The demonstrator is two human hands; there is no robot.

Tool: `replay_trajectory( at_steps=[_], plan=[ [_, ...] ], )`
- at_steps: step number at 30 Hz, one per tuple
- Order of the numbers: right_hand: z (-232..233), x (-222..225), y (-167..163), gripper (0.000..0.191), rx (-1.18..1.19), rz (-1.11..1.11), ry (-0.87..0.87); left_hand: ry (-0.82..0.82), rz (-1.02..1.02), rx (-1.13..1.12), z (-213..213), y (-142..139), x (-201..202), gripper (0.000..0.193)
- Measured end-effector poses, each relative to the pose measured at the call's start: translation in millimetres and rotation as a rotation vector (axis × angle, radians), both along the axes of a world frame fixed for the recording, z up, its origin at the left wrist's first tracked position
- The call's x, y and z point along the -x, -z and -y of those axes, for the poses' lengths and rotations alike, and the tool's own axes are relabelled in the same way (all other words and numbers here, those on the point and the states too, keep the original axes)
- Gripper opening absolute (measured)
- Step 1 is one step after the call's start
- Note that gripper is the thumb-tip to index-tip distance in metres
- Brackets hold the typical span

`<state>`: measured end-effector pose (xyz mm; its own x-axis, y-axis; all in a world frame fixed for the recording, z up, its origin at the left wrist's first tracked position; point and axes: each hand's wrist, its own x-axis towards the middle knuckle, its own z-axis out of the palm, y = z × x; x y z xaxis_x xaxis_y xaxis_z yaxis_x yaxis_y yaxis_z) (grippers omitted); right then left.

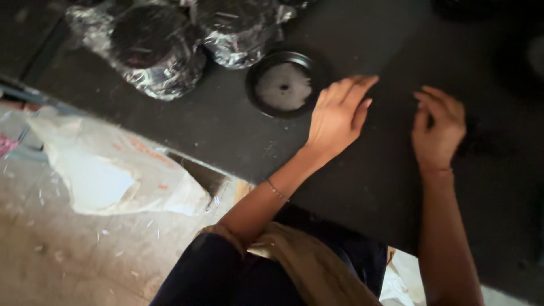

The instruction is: The person wipes black round plastic lids and bases with a blue cloth, turning each piece to clean its surfaces, then wraps the cleaned pieces in clear plastic film and sets the wrapped pieces on the workbench with others.

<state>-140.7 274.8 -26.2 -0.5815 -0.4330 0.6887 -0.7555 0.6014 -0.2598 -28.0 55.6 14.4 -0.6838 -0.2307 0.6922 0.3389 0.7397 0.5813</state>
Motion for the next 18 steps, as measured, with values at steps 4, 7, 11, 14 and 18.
replay_trajectory(
  at_steps=[4, 7, 11, 14, 18],
  plan=[
    [-11, 3, -1, 0.022, 0.026, 0.008, -0.01, -0.196, 0.028, -0.037, 20, 0, -23, 0.053],
    [-9, 0, -6, 0.023, 0.07, 0.093, -0.039, -0.546, -0.048, -0.009, 64, 19, -32, 0.066],
    [4, -9, -12, 0.022, 0.046, 0.17, -0.107, -0.513, 0.199, -0.489, 128, 61, -31, 0.071],
    [15, -18, -16, 0.023, 0.061, 0.285, -0.116, -0.442, 0.275, -0.569, 141, 89, -30, 0.048],
    [24, -27, -27, 0.024, 0.181, 0.366, -0.212, -0.395, 0.302, -0.647, 135, 98, -32, 0.044]
  ],
)
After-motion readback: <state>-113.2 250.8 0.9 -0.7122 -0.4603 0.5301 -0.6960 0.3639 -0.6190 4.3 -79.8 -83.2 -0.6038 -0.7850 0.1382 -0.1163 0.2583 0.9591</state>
